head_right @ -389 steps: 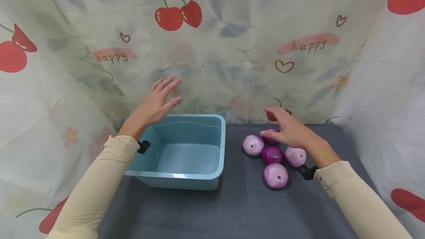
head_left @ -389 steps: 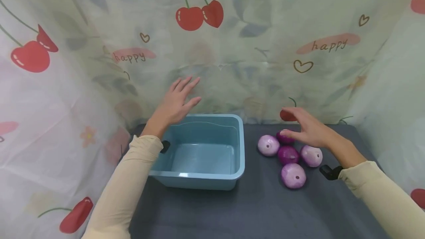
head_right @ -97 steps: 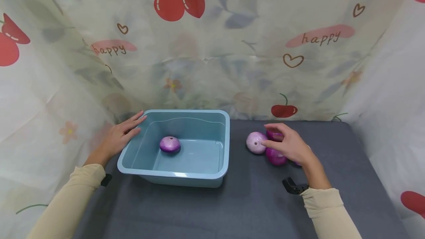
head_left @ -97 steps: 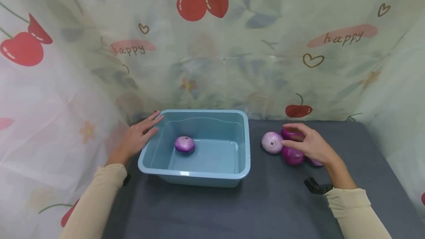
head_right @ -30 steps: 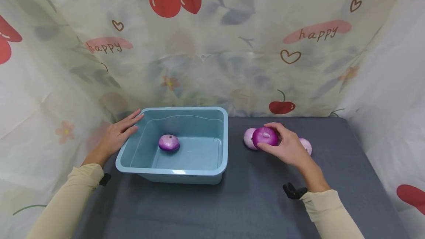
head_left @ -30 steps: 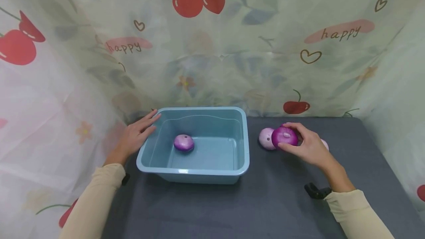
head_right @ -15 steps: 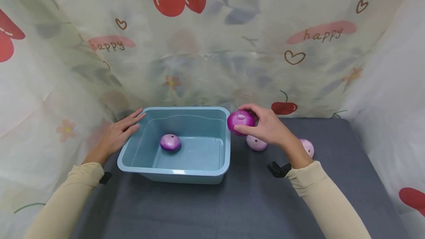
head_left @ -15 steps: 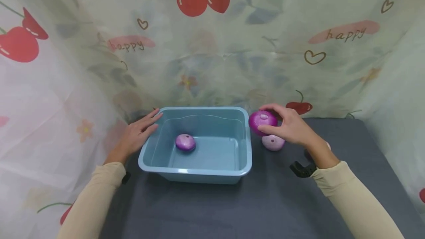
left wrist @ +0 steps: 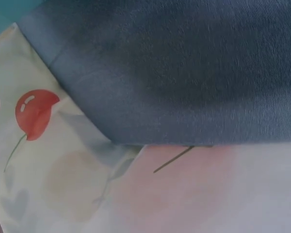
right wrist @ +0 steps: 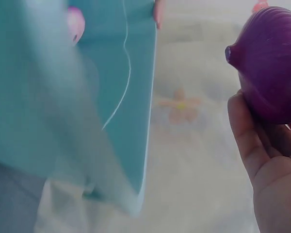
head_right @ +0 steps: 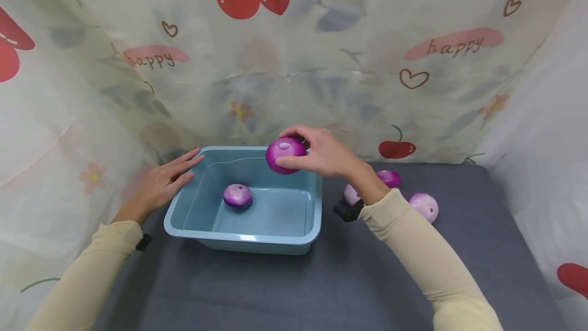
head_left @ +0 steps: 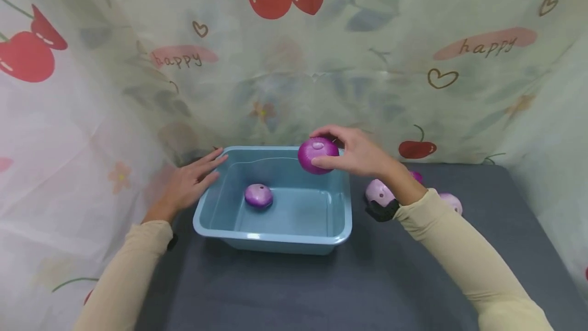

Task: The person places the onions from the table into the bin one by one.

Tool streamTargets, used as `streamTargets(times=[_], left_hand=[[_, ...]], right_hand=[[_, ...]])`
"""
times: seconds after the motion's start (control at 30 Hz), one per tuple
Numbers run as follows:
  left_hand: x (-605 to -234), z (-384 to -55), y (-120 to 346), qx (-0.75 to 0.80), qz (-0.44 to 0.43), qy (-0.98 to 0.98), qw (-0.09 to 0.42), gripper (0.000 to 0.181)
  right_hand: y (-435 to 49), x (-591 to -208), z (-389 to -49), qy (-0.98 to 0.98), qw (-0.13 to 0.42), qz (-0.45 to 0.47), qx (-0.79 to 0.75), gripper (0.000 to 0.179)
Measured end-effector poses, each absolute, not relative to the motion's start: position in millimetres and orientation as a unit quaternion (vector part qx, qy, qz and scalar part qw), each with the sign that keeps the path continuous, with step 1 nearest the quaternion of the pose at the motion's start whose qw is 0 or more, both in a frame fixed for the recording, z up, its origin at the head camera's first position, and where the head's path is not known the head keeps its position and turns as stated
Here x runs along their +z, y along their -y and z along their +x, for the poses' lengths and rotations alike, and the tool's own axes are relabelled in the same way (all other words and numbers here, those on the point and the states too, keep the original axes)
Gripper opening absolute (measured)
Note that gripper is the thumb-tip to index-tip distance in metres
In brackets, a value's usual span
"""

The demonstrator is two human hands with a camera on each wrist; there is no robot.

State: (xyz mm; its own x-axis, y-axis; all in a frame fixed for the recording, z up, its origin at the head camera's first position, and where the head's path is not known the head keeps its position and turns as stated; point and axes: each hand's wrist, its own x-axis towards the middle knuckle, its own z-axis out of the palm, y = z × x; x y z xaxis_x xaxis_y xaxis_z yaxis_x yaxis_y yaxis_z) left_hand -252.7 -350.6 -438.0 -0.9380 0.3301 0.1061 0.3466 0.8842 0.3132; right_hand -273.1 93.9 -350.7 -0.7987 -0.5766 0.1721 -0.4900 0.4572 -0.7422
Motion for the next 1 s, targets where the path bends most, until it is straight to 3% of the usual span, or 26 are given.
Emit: streamTargets(times=[0.57,1.0], left_hand=[[-438.8,-251.0,352.3,-0.134,-0.16,0.978,0.013,0.053],[-438.4,-252.0,347.1,-0.139,-0.142,0.98,0.016,0.056]], right_hand=[[2.7,-345.3,-293.5,-0.805,0.089,-0.391,-0.438,0.061],[61.4,-365.6,-297.5,-0.799,0.182,-0.415,-0.396,0.066]])
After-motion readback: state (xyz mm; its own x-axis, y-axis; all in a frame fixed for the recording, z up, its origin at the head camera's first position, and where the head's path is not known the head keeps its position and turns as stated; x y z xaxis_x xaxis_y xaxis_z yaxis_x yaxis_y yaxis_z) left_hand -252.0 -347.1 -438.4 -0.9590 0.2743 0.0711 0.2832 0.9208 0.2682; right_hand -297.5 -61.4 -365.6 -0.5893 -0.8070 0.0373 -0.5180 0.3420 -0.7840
